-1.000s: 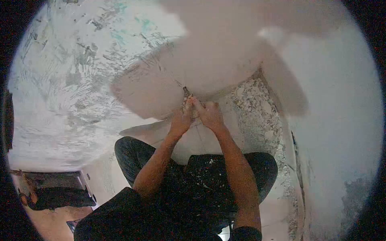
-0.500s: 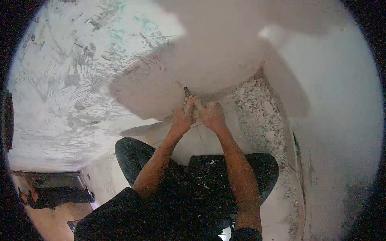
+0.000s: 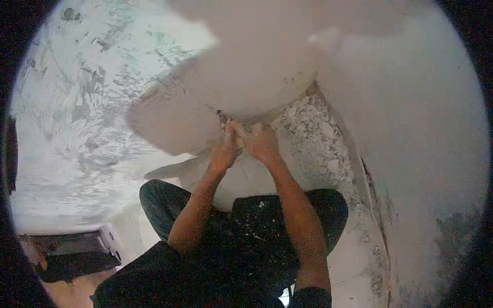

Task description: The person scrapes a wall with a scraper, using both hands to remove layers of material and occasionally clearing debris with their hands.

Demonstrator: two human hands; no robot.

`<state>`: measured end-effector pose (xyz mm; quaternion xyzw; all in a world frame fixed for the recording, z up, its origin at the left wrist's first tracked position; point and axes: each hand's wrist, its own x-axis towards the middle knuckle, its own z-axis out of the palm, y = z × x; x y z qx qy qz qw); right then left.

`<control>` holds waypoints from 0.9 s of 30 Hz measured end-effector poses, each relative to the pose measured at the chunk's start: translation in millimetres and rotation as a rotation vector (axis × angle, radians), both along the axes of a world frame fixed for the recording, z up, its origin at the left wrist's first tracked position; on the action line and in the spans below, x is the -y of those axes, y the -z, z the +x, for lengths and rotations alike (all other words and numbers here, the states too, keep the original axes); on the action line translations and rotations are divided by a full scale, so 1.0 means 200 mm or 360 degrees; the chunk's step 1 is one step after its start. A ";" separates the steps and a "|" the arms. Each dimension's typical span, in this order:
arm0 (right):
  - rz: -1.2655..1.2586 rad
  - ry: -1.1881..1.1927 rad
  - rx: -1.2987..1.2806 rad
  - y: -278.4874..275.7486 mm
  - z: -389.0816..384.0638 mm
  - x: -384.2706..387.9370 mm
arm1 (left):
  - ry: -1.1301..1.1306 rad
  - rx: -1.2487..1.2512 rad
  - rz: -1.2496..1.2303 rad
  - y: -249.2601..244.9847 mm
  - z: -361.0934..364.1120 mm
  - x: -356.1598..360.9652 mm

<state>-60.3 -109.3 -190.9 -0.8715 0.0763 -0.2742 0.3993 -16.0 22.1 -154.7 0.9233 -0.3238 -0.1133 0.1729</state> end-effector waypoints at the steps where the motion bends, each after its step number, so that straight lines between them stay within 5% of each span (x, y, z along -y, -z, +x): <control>1: 0.0002 -0.0103 -0.0204 0.03 0.02 -0.02 | -0.0195 -0.0096 -0.0242 -0.06 -0.02 0.01; 3: 0.0014 -0.0210 -0.0390 0.08 0.05 -0.08 | -0.0390 -0.0176 -0.0476 -0.09 0.00 -0.03; 5: -0.0484 0.0041 0.0299 0.13 0.08 -0.13 | 0.0294 0.0798 -0.0216 -0.01 0.07 -0.10; 6: -0.0481 0.0040 0.0304 0.10 0.07 -0.12 | 0.0294 0.0802 -0.0212 -0.09 0.06 -0.07; 8: -0.0207 -0.0082 0.0093 -0.03 0.03 -0.10 | -0.0594 -0.0727 0.0052 -0.34 0.01 0.06; 12: -0.0475 -0.0059 -0.0147 -0.07 0.02 -0.03 | -0.0716 -0.1027 -0.0512 -0.39 -0.02 0.11; 14: -0.0338 0.0185 0.0094 -0.11 -0.02 -0.03 | -0.0027 -0.0096 0.0213 -0.24 0.02 0.05; 15: -0.0345 0.0183 0.0095 -0.13 -0.01 -0.01 | -0.0028 -0.0097 0.0207 -0.17 0.02 0.04; 17: 0.0567 -0.0013 -0.0648 -0.17 0.04 0.03 | 0.0284 0.0922 -0.0370 -0.07 0.02 0.04; 21: -0.0021 -0.0058 -0.0653 -0.13 0.03 0.02 | 0.0153 0.0665 -0.0129 -0.14 -0.01 0.06; 23: -0.0272 0.0025 0.0023 -0.15 0.02 0.02 | -0.0706 -0.0460 -0.0187 -0.24 -0.01 0.13; 27: -0.0140 0.0067 0.0006 -0.28 0.04 0.02 | -0.0483 -0.0256 -0.0209 -0.30 -0.01 0.12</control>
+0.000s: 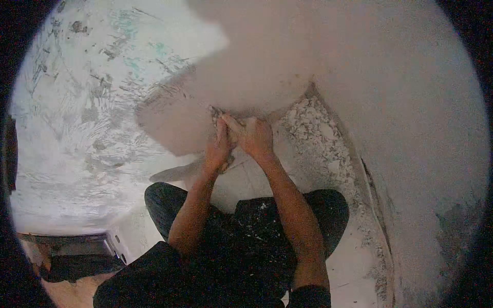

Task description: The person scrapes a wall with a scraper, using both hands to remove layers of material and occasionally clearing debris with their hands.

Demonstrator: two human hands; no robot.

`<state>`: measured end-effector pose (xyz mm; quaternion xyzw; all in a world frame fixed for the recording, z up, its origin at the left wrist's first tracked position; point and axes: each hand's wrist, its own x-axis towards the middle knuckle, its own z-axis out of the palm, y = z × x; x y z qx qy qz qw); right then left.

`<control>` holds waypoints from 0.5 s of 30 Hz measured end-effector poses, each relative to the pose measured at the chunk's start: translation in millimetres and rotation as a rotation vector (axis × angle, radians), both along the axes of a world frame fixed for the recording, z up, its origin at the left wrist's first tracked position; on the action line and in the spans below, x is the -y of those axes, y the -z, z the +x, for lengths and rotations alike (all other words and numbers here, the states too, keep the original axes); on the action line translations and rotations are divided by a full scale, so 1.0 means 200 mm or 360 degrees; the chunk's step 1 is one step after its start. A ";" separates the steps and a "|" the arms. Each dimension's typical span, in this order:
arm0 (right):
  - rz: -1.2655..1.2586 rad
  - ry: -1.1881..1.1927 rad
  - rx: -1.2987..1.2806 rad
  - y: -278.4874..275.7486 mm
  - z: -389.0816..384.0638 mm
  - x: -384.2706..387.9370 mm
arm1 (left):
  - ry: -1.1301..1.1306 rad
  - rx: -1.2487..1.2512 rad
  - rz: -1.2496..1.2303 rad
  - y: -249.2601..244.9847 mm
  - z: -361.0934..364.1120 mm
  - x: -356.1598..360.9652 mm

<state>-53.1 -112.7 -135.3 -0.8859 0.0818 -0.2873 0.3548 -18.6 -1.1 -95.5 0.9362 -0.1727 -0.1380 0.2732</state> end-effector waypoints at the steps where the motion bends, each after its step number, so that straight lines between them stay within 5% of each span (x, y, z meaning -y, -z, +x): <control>1: 0.0349 -0.0029 -0.0211 -0.07 0.03 0.02 | -0.0121 0.0001 -0.0138 -0.12 -0.02 0.04; 3: 0.0701 -0.0097 -0.0403 -0.19 0.03 0.03 | -0.0270 0.0037 -0.0269 -0.21 -0.01 0.04; 5: 0.0034 -0.0127 0.0010 -0.26 -0.01 0.03 | -0.0155 0.0287 -0.0387 -0.26 -0.01 0.02; 6: 0.0028 -0.0132 0.0030 -0.28 -0.02 0.02 | -0.0157 0.0307 -0.0393 -0.30 -0.02 0.03; 8: 0.0742 -0.0050 0.0264 -0.30 -0.05 -0.01 | -0.0316 -0.0078 -0.0280 -0.40 -0.10 0.04; 9: 0.0748 -0.0064 0.0263 -0.28 -0.08 -0.03 | -0.0330 -0.0074 -0.0276 -0.30 -0.08 -0.02; 11: 0.0218 -0.0099 -0.0006 -0.17 -0.13 -0.04 | 0.0533 0.0809 0.0485 0.00 -0.01 -0.15; 12: 0.0221 -0.0102 -0.0008 -0.11 -0.14 -0.04 | 0.0531 0.0806 0.0488 0.00 -0.04 -0.12; 14: 0.0192 -0.0113 -0.0079 0.02 -0.17 -0.05 | -0.0068 0.0029 -0.0413 -0.02 -0.13 -0.04; 15: 0.0189 -0.0110 -0.0091 0.08 -0.16 -0.06 | -0.0068 0.0016 -0.0417 0.03 -0.12 -0.05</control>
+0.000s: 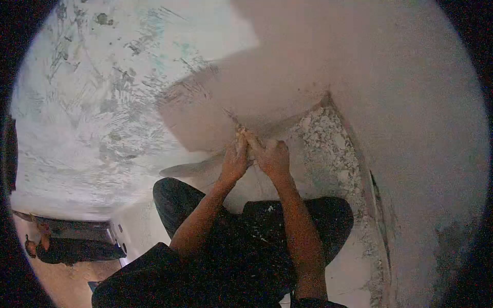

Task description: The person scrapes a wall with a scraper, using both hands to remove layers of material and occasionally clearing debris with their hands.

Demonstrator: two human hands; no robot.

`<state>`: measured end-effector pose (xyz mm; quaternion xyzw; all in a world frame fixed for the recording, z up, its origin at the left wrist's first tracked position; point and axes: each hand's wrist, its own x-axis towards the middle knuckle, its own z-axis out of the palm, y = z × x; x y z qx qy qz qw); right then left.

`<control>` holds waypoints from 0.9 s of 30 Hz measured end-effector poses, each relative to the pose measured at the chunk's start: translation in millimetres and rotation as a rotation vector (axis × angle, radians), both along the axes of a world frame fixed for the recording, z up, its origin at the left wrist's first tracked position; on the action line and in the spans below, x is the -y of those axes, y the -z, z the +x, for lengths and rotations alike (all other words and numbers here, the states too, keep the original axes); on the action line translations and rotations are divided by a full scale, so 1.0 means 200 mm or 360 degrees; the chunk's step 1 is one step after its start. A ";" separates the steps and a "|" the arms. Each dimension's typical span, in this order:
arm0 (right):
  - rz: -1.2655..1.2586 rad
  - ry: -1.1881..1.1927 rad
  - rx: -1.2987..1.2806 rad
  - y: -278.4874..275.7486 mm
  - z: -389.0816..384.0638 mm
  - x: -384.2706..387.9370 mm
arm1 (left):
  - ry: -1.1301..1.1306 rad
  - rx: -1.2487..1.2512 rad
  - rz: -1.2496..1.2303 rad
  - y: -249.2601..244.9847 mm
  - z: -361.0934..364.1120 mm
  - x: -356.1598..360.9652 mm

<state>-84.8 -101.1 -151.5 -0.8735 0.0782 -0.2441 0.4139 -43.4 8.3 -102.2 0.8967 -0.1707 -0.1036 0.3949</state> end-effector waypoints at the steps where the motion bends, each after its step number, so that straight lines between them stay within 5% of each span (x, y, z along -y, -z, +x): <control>1: -0.0278 0.0061 0.0104 0.04 0.03 0.00 | 0.0127 0.0248 0.0008 0.08 0.03 -0.03; 3: -0.0543 0.0107 0.0203 0.07 0.03 -0.03 | 0.0242 0.0490 0.0029 0.23 0.09 -0.10; 5: 0.0073 0.0093 0.0449 0.02 0.03 -0.03 | 0.0544 0.1355 0.0246 0.32 0.15 -0.13; 6: 0.0068 0.0089 0.0443 0.06 0.03 -0.04 | 0.0540 0.1350 0.0242 0.30 0.14 -0.12; 8: -0.0712 0.0140 0.0013 0.15 0.04 -0.05 | 0.0300 0.0456 -0.0063 0.22 0.09 -0.10; 11: -0.0463 0.0110 0.0196 0.10 0.05 -0.05 | 0.0106 -0.0033 0.0098 0.12 0.10 -0.05; 12: -0.0467 0.0114 0.0195 0.09 0.07 -0.05 | 0.0111 -0.0033 0.0094 0.13 0.11 -0.06; 14: 0.0297 0.0026 -0.0200 0.07 0.08 -0.06 | 0.0235 0.0291 0.0056 0.20 0.14 -0.09; 15: 0.0296 0.0026 -0.0200 0.07 0.09 -0.06 | 0.0235 0.0291 0.0056 0.26 0.16 -0.12; 17: -0.0190 0.0050 0.0123 0.07 0.09 -0.05 | 0.0437 0.1107 0.0297 0.39 0.18 -0.16; 18: -0.0194 0.0049 0.0117 0.11 0.10 -0.06 | 0.0436 0.1101 0.0293 0.35 0.18 -0.14; 20: 0.0197 0.0198 -0.0046 0.20 0.14 -0.09 | 0.0040 -0.0210 0.0170 0.20 0.17 -0.08; 21: 0.0195 0.0194 -0.0039 0.13 0.14 -0.08 | 0.0036 -0.0202 0.0168 0.16 0.16 -0.07; 23: 0.0851 0.0141 -0.0393 -0.06 0.11 -0.04 | 0.0100 -0.0090 0.0359 0.13 0.15 -0.06; 24: 0.0847 0.0135 -0.0388 0.00 0.13 -0.05 | 0.0095 -0.0085 0.0356 0.14 0.16 -0.06; 26: -0.0074 0.0217 0.0344 0.16 0.18 -0.08 | 0.0559 0.1210 0.0253 0.19 0.16 -0.07; 27: -0.0073 0.0221 0.0351 0.11 0.20 -0.06 | 0.0562 0.1218 0.0254 0.16 0.18 -0.06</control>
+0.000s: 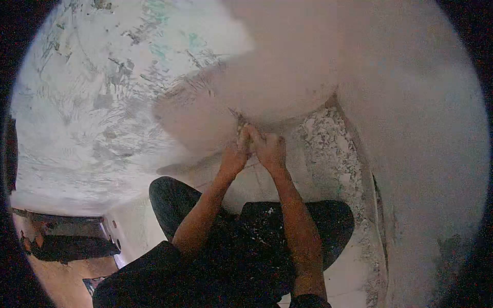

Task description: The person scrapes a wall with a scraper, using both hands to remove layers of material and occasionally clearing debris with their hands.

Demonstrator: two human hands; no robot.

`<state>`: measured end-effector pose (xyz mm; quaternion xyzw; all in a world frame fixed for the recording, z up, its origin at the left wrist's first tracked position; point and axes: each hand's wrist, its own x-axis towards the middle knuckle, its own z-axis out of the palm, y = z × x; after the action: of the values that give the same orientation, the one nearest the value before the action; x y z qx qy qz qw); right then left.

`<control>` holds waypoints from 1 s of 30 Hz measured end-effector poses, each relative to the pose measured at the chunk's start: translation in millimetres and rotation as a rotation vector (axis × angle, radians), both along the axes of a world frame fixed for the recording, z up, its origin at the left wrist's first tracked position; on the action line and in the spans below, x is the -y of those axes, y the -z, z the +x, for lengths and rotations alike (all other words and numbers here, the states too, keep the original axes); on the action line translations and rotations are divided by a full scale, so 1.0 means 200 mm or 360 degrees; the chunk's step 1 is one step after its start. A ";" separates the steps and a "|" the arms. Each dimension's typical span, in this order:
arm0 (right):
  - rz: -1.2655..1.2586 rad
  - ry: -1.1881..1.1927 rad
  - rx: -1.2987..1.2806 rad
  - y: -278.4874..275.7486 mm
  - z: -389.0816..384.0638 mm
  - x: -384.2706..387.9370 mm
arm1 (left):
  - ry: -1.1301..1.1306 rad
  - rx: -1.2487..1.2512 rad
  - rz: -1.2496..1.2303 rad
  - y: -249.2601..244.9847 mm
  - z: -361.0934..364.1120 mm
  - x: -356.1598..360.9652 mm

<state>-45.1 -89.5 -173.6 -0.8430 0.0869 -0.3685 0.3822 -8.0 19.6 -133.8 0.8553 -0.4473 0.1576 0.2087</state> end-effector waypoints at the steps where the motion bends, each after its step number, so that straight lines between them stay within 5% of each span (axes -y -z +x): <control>1: 0.0391 0.0000 -0.0136 -0.09 0.01 0.03 | 0.0041 0.0044 -0.0036 -0.06 0.02 0.02; 2: 0.0783 -0.0012 -0.0273 -0.14 0.02 0.04 | 0.0072 0.0089 -0.0070 -0.10 0.02 0.03; 6: 0.0714 -0.0134 0.0186 -0.17 -0.02 0.09 | -0.0146 0.0072 0.0388 -0.11 0.01 0.05; 8: 0.0602 -0.0027 -0.0229 -0.23 -0.08 0.11 | -0.0749 -0.1734 -0.0021 -0.30 -0.07 0.14; 12: 0.0610 -0.0032 -0.0312 -0.26 -0.08 0.14 | -0.0690 -0.1643 -0.0626 -0.17 -0.10 0.16; 15: 0.0681 -0.0054 -0.0562 -0.19 -0.03 0.10 | -0.0708 -0.1431 -0.0366 -0.19 -0.07 0.12; 18: 0.0523 0.0156 0.0053 -0.15 0.01 0.08 | -0.0234 -0.1064 -0.0364 -0.19 -0.08 0.09; 20: 0.0338 -0.0136 -0.0406 -0.27 -0.08 0.12 | -0.0822 -0.1627 -0.0171 -0.32 -0.10 0.16; 24: -0.0068 -0.0024 -0.0337 -0.23 -0.05 0.09 | -0.0782 -0.1515 0.0161 -0.32 -0.08 0.12; 27: 0.0371 -0.0069 -0.0094 -0.35 -0.07 0.10 | -0.0829 -0.1553 -0.0085 -0.35 -0.07 0.11; 29: 0.0830 -0.0148 -0.0774 -0.42 -0.08 0.14 | -0.0448 -0.0888 0.0320 -0.14 -0.01 0.02; 30: 0.0827 -0.0142 -0.0776 -0.39 -0.08 0.14 | -0.0442 -0.0891 0.0317 -0.14 -0.02 0.03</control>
<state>-60.9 -116.8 -94.8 -0.7838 0.2294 -0.1049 0.5675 -11.1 13.3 -106.2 0.9345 -0.2647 -0.1013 0.2153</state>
